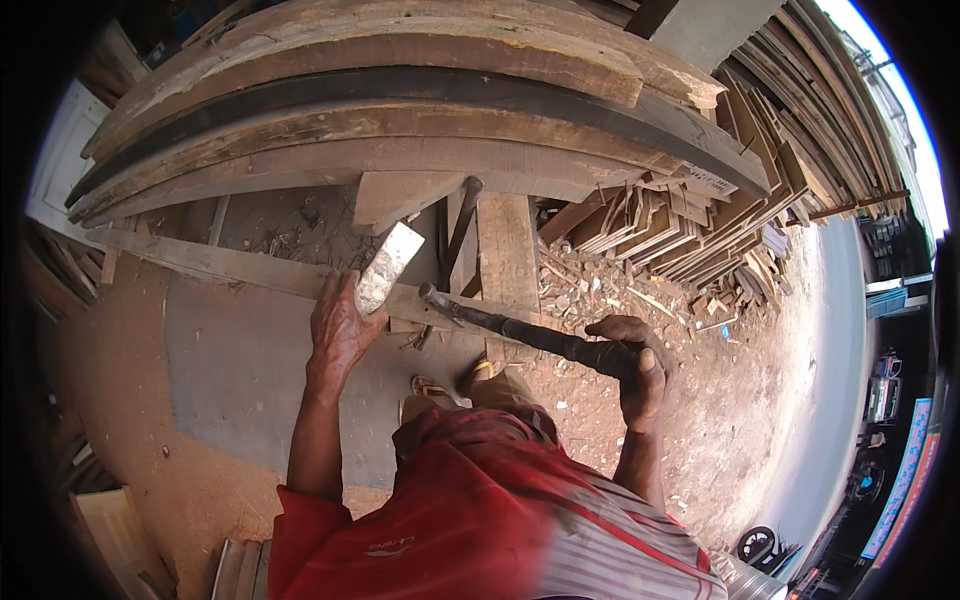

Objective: The person uses a metal rod to pry apart a wooden structure, then picks up a hammer and repeatedly strikes a small wooden block placed on the structure. The person continues hammering the block and the wooden frame in an outdoor workshop area.

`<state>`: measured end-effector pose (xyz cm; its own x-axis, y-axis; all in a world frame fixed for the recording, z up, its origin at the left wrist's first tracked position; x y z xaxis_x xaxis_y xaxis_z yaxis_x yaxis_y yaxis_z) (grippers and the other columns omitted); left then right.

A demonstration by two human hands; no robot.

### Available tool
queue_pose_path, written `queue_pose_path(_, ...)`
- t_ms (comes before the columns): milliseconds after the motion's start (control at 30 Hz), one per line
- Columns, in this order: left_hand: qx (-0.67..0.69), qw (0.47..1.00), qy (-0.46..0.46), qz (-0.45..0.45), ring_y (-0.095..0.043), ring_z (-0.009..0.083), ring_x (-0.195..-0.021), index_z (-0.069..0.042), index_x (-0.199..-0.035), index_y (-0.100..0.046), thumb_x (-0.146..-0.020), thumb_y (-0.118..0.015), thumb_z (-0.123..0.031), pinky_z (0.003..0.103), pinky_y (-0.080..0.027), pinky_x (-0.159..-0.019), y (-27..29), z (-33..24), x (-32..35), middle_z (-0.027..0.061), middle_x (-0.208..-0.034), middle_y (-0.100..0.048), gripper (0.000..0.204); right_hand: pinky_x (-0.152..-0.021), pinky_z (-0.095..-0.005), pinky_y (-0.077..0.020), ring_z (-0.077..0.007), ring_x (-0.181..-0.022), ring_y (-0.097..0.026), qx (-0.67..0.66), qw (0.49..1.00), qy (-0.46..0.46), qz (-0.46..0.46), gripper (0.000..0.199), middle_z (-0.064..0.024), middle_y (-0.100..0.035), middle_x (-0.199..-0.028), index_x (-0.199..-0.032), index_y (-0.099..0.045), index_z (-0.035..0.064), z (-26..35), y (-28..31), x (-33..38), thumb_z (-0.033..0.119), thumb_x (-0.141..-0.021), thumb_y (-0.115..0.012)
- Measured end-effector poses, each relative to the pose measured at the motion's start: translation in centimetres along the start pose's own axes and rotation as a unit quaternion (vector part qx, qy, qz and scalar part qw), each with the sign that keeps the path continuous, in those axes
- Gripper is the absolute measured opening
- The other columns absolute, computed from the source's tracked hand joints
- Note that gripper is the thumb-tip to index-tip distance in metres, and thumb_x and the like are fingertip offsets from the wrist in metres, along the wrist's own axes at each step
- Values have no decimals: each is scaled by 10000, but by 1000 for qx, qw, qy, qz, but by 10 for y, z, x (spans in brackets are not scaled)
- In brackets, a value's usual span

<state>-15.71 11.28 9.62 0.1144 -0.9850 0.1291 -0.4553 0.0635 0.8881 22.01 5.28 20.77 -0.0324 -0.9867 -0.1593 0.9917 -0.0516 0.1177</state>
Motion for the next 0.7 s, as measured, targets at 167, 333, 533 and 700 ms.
queue_pose_path(167,-144,979,-98,-102,-505,429,-1262,-18,-1389,-518,-769,-806,-217,527,-422,-1061,28,-85,-76,271,-1337,-518,712,-783,-359,-502,-204,-838,-641,43,988,-113,91,695,-129,-657,-998,-1123,-665,-31,3,54,-3,619,-937,-505)
queue_pose_path(333,-172,971,-113,-123,-459,433,-1329,-63,-1423,-509,-881,-711,-206,520,-329,-1141,-21,-113,-163,242,-1448,-473,596,-744,-364,-517,-181,-772,-640,-49,965,-180,183,627,-119,-663,-984,-1236,-630,6,-14,110,-7,558,-950,-545)
queue_pose_path(533,-115,958,-192,-182,-450,408,-1352,-83,-1458,-481,-952,-632,-256,497,-323,-1149,-77,-159,-185,247,-1419,-515,556,-1029,-450,-421,-338,-1177,-597,-87,950,-126,273,705,-192,-613,-1307,-1374,-538,50,-49,172,-2,608,-944,-543)
queue_pose_path(700,43,970,-115,-212,-515,388,-1280,-48,-1370,-552,-974,-600,-267,483,-369,-1104,-94,-198,-139,237,-1356,-560,455,-1074,-441,-407,-352,-1218,-568,-153,937,-125,287,752,-196,-582,-1317,-1380,-513,26,-83,198,-2,635,-940,-533)
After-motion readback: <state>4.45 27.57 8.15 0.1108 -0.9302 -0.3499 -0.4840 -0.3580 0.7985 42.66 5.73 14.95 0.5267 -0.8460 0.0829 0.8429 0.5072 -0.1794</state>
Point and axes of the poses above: each hand's wrist, its own x-axis away from the middle knuckle, its own y-axis out of the back of the hand, z = x × y, the point moved 7 cm from there along -x, towards the middle knuckle
